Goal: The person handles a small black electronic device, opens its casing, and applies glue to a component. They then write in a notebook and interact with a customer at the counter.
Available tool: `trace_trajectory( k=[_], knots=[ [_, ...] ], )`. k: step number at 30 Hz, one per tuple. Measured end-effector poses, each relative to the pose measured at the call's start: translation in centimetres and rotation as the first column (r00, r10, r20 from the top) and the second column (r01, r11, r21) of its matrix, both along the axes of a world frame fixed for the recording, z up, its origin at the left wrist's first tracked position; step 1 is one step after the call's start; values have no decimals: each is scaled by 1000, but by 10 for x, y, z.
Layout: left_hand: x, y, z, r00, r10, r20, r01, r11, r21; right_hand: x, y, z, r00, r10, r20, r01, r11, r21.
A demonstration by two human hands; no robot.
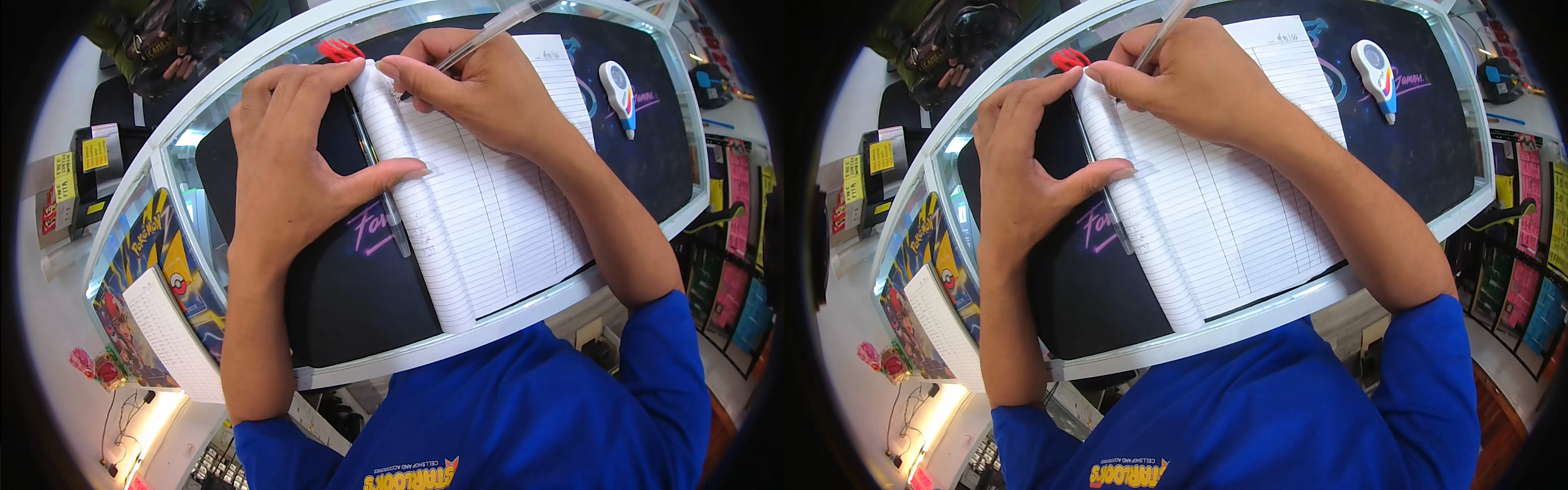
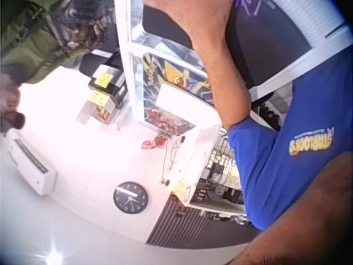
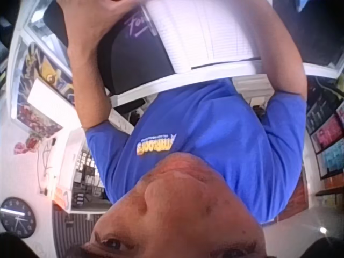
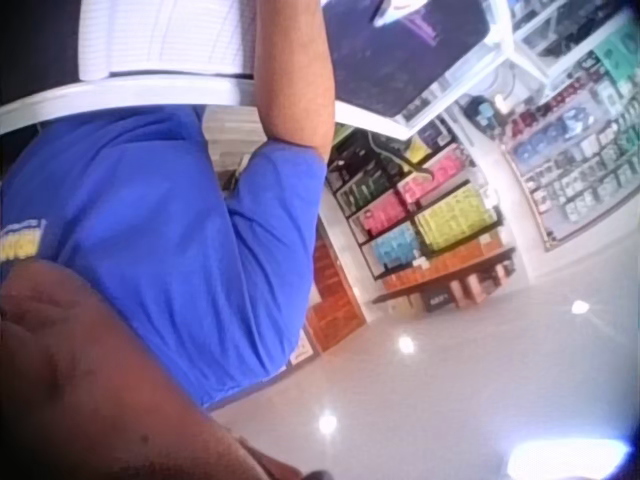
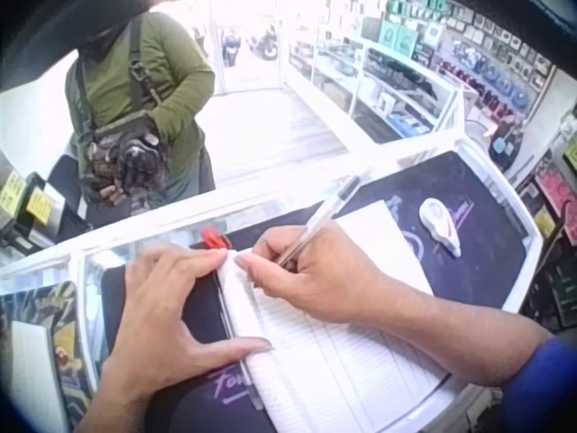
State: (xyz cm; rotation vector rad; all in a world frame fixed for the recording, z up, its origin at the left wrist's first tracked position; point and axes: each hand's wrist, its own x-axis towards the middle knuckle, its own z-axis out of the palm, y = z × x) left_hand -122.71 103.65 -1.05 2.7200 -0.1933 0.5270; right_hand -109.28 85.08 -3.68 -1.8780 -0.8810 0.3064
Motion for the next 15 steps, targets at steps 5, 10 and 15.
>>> trace_trajectory(
  k=[5,10,15],
  knots=[
    [-1,1,-2,1000,-4,7,4,1000,1,1,-3,11,998,57,-37,-60,994,-92],
    [1,0,-2,1000,-4,-5,4,1000,12,3,-3,13,992,78,-101,-86,993,-77],
    [-1,0,-2,1000,4,-2,-4,1000,-2,4,-1,30,967,49,-251,-68,995,-69]
  ],
)
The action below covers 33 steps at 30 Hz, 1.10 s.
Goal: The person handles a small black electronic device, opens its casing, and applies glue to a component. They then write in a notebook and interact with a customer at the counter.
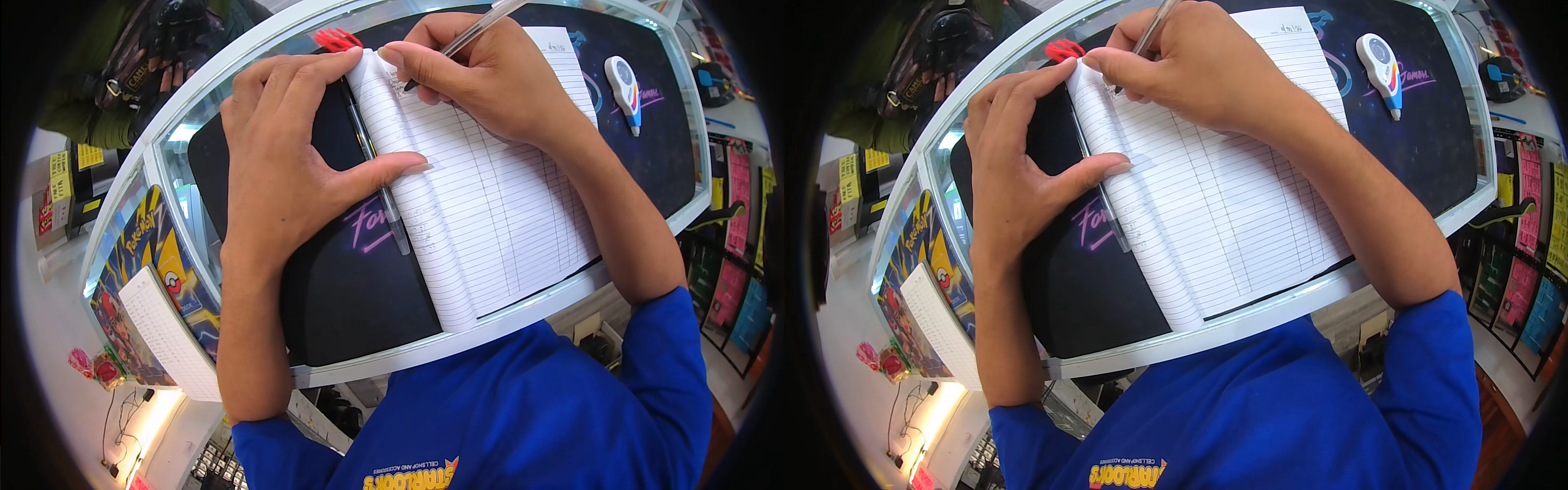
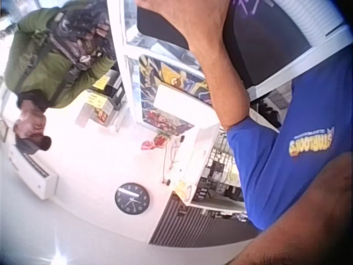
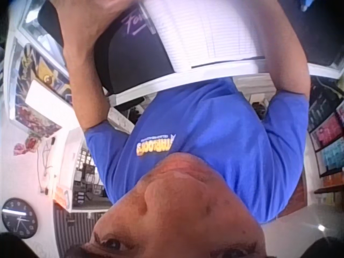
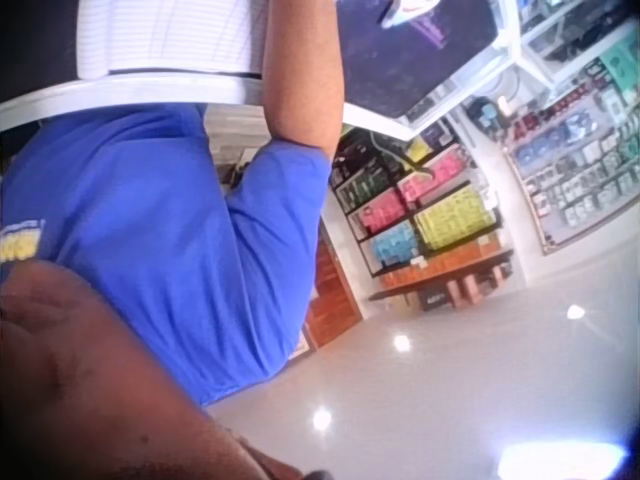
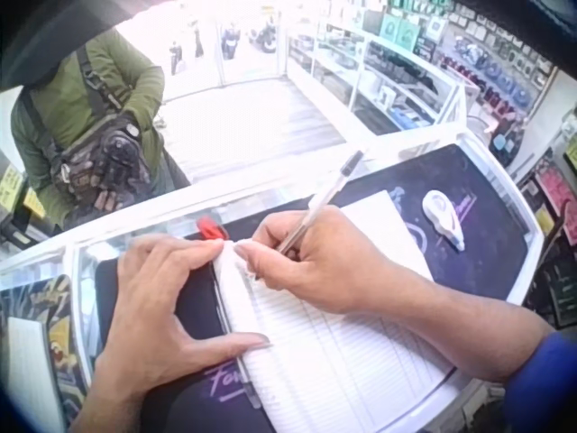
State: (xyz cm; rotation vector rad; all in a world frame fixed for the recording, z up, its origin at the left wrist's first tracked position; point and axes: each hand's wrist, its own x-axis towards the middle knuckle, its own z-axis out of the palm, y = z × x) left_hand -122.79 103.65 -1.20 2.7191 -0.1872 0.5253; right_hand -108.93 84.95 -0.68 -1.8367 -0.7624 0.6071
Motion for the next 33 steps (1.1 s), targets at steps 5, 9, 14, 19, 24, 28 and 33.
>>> trace_trajectory(
  k=[5,9,14,19,24,28,33],
  knots=[
    [0,0,0,1000,7,-2,-7,1000,8,-2,1,0,992,8,123,-5,1000,-27],
    [2,0,-1,1000,-6,-2,6,1000,15,-25,31,9,933,-233,275,321,883,-341],
    [-1,1,-1,1000,3,-2,-3,1000,27,1,2,3,996,34,78,-27,995,-92],
    [1,0,-1,1000,-3,9,2,1000,29,-3,3,2,998,-58,23,58,998,-5],
    [0,1,-1,1000,3,1,-3,1000,26,2,-3,4,999,44,-12,-44,999,1],
    [1,0,-1,1000,-2,4,2,1000,20,-1,-3,0,996,15,90,-15,1000,1],
    [0,0,0,1000,8,-2,-8,999,37,3,-2,9,997,59,51,-56,996,-66]
  ],
)
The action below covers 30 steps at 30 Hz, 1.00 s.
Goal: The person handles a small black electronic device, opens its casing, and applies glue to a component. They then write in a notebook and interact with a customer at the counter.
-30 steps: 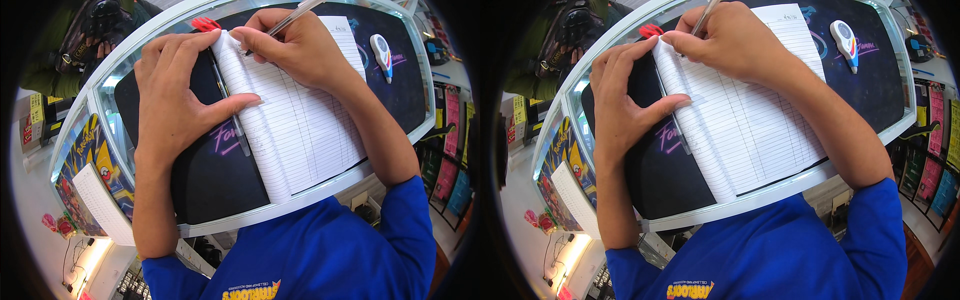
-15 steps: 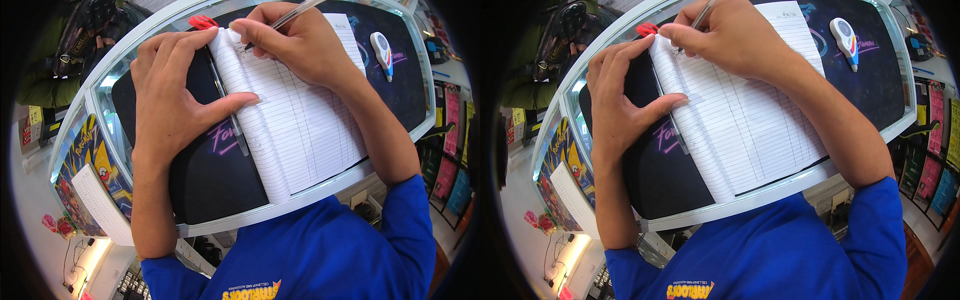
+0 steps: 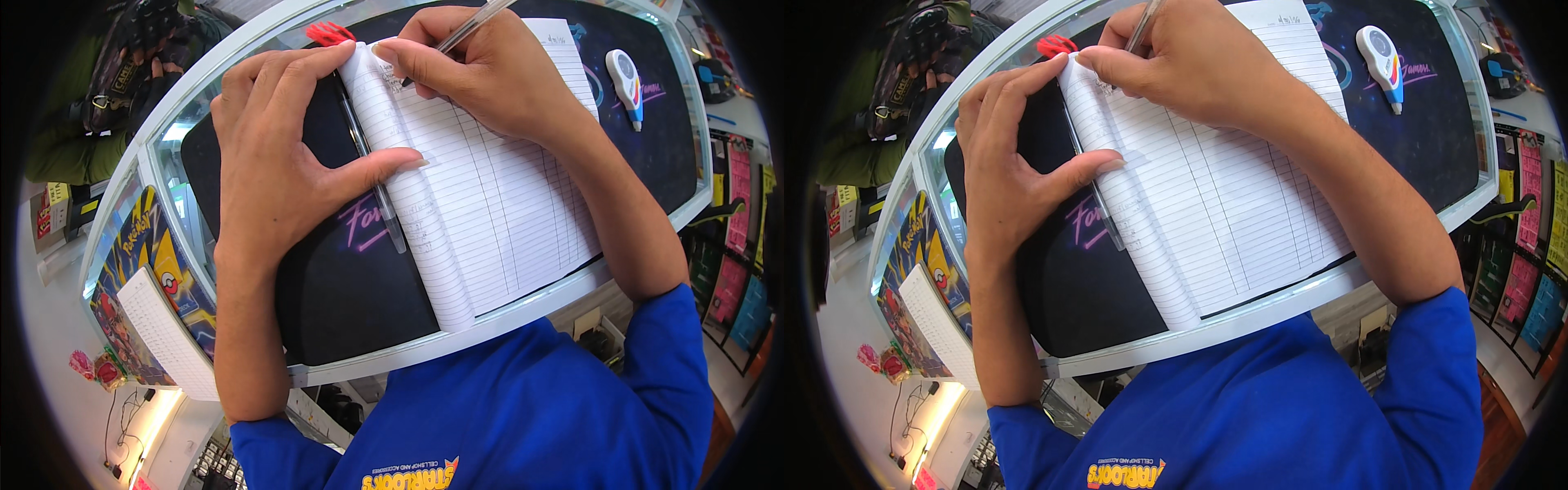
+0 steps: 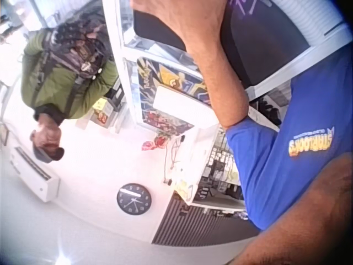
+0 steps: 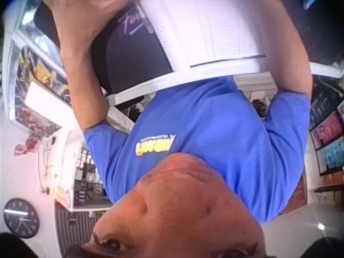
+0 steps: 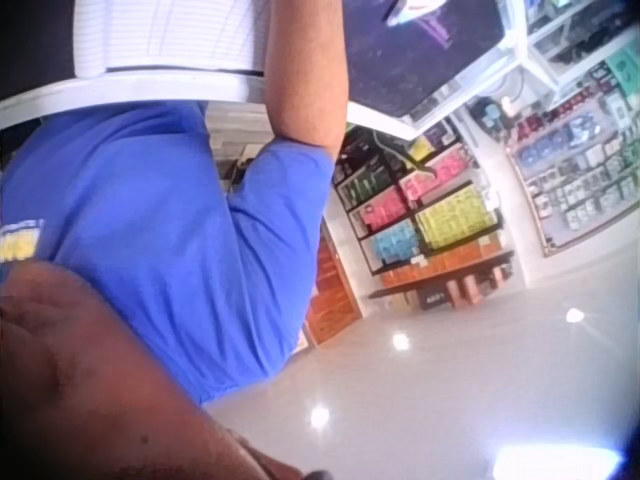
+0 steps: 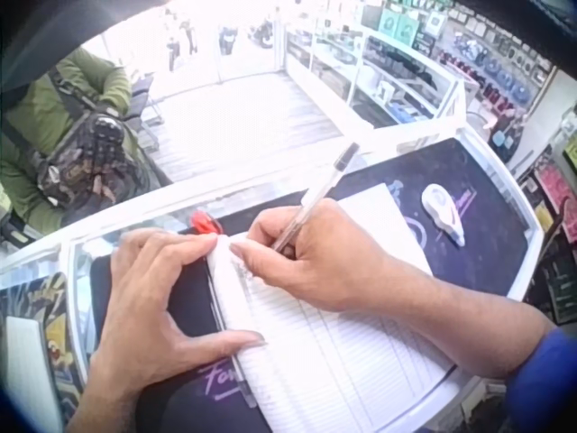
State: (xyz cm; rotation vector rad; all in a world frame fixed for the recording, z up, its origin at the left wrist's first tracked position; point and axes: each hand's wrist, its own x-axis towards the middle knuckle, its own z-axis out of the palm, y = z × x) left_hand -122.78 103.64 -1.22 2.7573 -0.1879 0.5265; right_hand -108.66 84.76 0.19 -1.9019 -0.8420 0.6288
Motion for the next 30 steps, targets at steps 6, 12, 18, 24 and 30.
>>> trace_trajectory(
  k=[6,12,18,24,30],
  knots=[
    [0,0,-2,1000,0,0,0,1000,-16,0,7,12,999,-40,-26,36,987,-154],
    [0,0,-1,1000,-9,1,9,1000,-10,3,-2,-5,1000,6,25,-7,1000,21],
    [1,1,-3,1000,-12,0,12,1000,-5,3,-2,-10,995,8,95,-14,998,59],
    [-1,1,-2,1000,-1,-12,1,1000,0,3,-3,-6,998,-40,-40,42,997,60],
    [0,2,-2,1000,-4,-18,4,1000,8,0,-3,-6,997,-40,68,38,999,22]
  ],
)
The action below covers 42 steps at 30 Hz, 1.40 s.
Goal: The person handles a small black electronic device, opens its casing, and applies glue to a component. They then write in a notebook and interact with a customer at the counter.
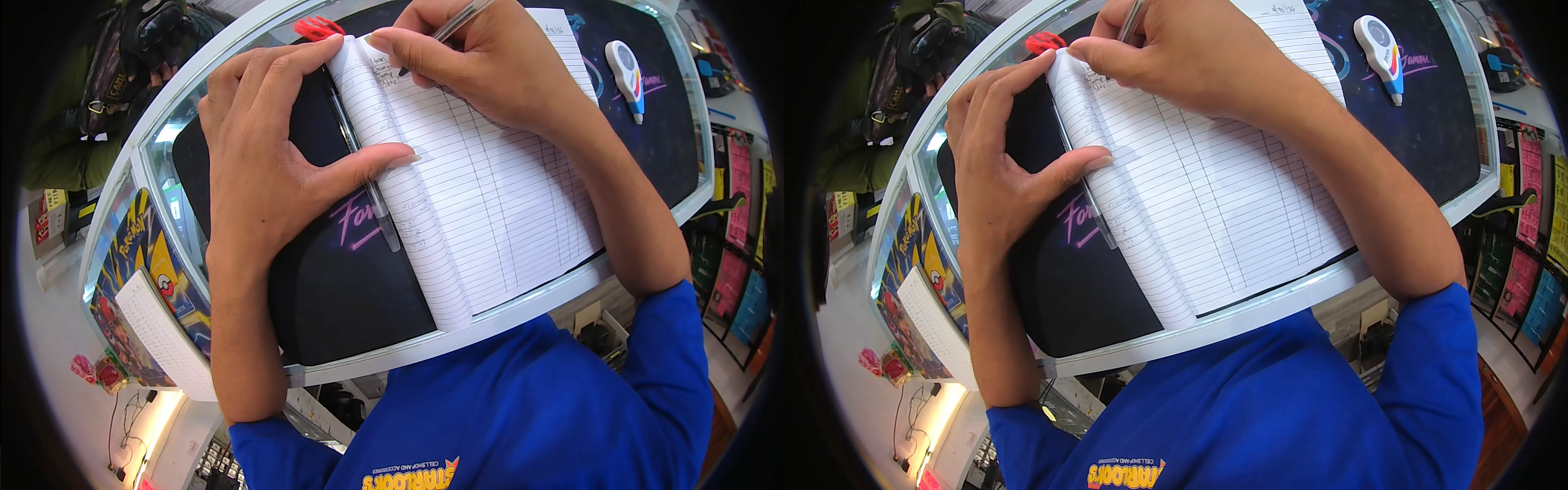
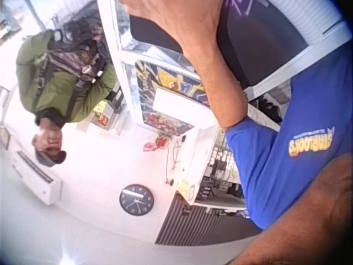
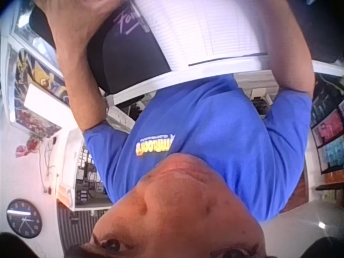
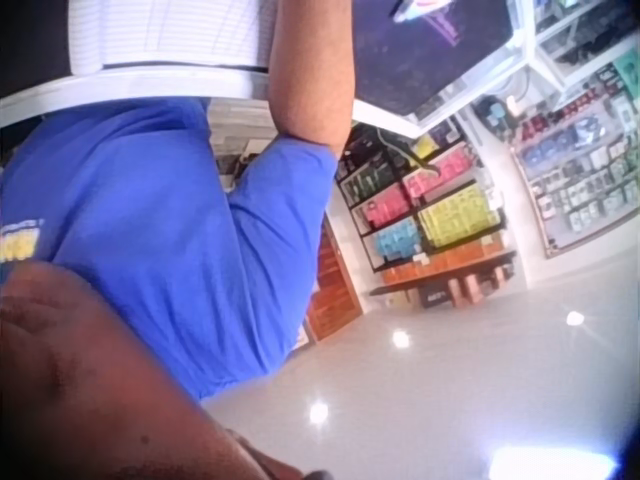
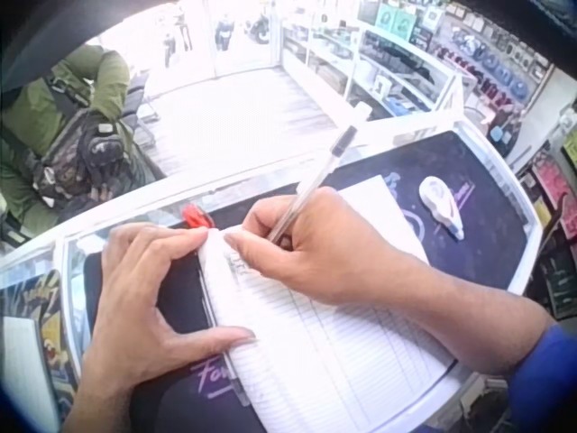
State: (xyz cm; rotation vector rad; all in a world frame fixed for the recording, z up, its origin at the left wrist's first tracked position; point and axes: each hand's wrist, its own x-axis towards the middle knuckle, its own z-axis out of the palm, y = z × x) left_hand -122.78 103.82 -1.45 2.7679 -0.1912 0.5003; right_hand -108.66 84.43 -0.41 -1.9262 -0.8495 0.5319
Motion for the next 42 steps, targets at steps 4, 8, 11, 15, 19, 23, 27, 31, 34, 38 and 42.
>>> trace_trajectory(
  k=[4,8,11,15,19,23,27,31,34,38,42],
  knots=[
    [-1,0,1,1000,1,-3,-1,1000,1,4,1,6,996,16,-85,-21,998,-65],
    [0,0,0,1000,3,-11,-3,1000,-2,0,8,25,997,-28,-70,12,973,-230],
    [1,0,1,1000,4,-12,-3,1000,4,4,0,8,1000,21,-21,-23,993,-116],
    [0,-1,2,1000,-2,-4,2,1000,2,5,-2,0,1000,29,0,-29,999,-38],
    [0,-1,2,1000,9,-13,-9,1000,1,4,4,21,997,12,-79,-24,988,-155],
    [0,-2,3,1000,4,-17,-4,1000,-12,9,-5,11,994,87,-61,-91,994,-63],
    [1,-3,3,1000,1,-21,-1,1000,-18,5,2,14,1000,-9,-30,2,979,-205],
    [-1,-1,4,1000,0,-13,0,1000,-11,8,-1,2,956,-99,-276,110,994,24],
    [0,-4,8,1000,8,-7,-8,1000,-24,14,-14,-8,982,-94,-164,115,986,124],
    [-1,-4,9,998,26,-50,-30,997,-74,13,-21,-8,988,-107,-109,119,986,116],
    [-2,-4,12,997,32,-65,-37,995,-89,7,-32,-21,989,-104,105,94,991,97]
  ],
)
